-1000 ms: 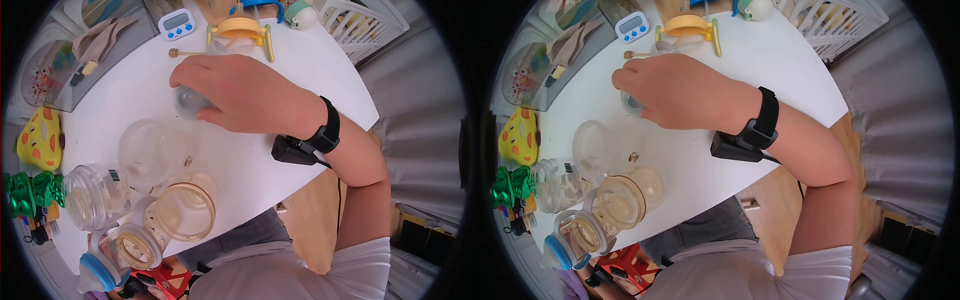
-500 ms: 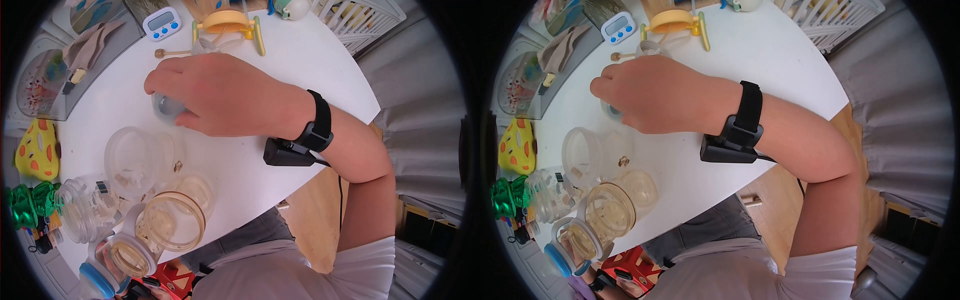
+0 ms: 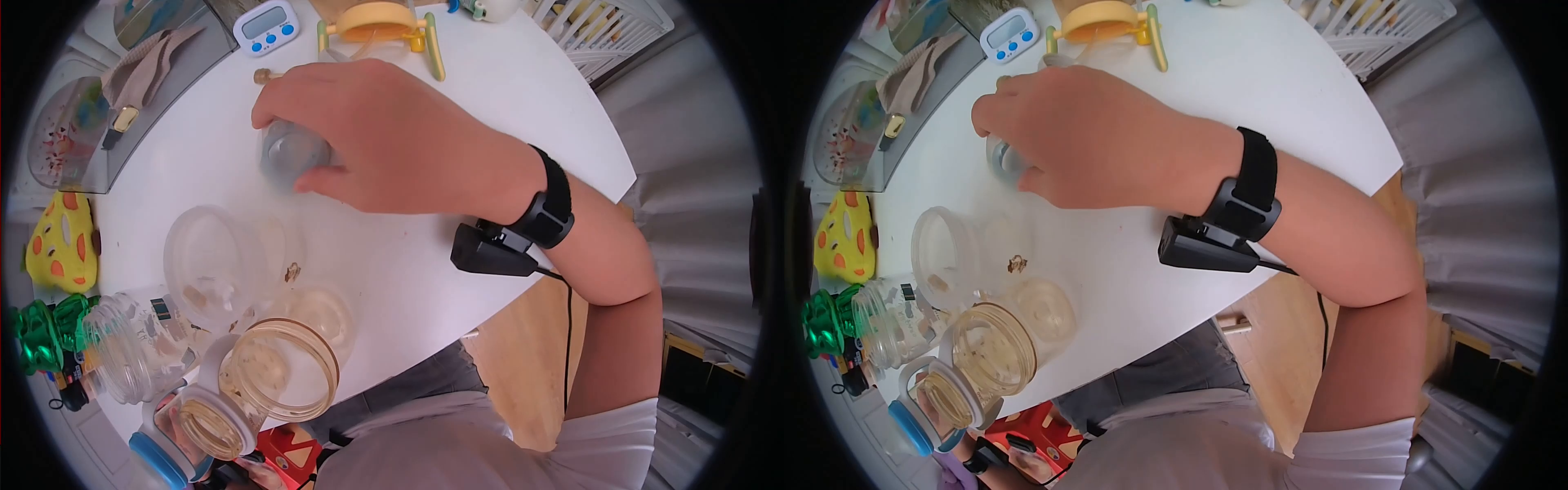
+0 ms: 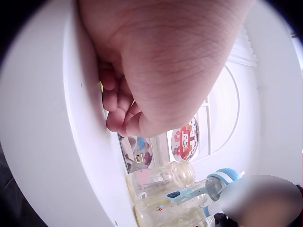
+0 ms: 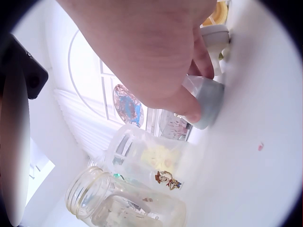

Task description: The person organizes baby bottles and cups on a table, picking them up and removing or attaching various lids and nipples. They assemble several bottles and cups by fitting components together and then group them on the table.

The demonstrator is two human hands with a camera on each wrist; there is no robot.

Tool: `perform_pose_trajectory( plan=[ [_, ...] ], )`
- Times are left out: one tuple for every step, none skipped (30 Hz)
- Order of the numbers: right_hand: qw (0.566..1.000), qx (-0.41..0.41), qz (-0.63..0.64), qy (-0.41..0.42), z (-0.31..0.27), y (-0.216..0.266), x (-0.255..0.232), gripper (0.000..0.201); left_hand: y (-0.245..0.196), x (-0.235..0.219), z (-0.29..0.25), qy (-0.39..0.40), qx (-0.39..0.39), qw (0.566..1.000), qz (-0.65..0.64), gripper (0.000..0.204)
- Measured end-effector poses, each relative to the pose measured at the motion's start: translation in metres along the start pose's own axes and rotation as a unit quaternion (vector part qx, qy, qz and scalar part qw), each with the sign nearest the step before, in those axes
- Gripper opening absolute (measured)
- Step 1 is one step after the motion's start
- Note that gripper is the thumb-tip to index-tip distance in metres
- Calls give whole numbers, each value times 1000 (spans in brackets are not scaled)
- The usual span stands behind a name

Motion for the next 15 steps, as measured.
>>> perform_pose_trajectory(
  plan=[
    [1000, 2, 2, 0, -1, 0, 0, 39, -1, 0, 1, 2, 1, 1000, 0, 26],
    [1000, 5, -10, 5, 0, 0, 0, 40, -2, 0, 2, 2, 3, 1000, 1, 26],
    [1000, 7, -22, 9, 1, 0, 1, 42, -3, 0, 3, 1, 5, 1000, 2, 26],
    [1000, 5, -20, 9, 1, 1, 1, 42, -4, -1, 3, -1, 6, 1000, 3, 26],
    [1000, 16, -8, 12, 1, 0, 0, 42, -6, -3, 2, -2, 5, 1000, 5, 26],
    [1000, 26, 5, 14, 1, -2, -1, 41, -7, -4, 1, -5, 5, 1000, 7, 26],
    [1000, 24, 7, 16, 1, -3, -1, 41, -8, -4, 0, -8, 4, 1000, 8, 26],
    [1000, 20, 13, 2, 0, -4, -3, 40, -9, -5, -2, -9, 3, 1000, 9, 26],
    [1000, 16, 18, -12, 0, -5, -5, 39, -9, -5, -4, -11, 2, 1000, 9, 25],
    [1000, 14, 20, -10, 0, -7, -5, 39, -10, -5, -6, -13, 1, 1000, 10, 25],
    [998, 34, 47, -14, 1, -12, -7, 40, -11, -5, -8, -16, -1, 1000, 10, 25],
    [996, 55, 73, -18, 2, -16, -9, 41, -12, -6, -10, -18, -2, 1000, 10, 25],
    [996, 52, 75, -16, 2, -15, -11, 41, -13, -6, -12, -21, -3, 1000, 11, 25],
    [993, 73, 94, -20, 3, -16, -17, 42, -14, -7, -14, -25, -4, 1000, 11, 25],
    [989, 94, 112, -24, 5, -18, -24, 43, -14, -7, -15, -29, -4, 1000, 11, 25]
  ],
)
Point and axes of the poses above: each hand's wrist, its own z-axis towards the middle knuckle, its own x-axis out of the palm, y = z × x, the point moved 8 cm from there along z, towards the middle knuckle, and after that the axes turned 12 degrees about x, right-handed, at the moved point
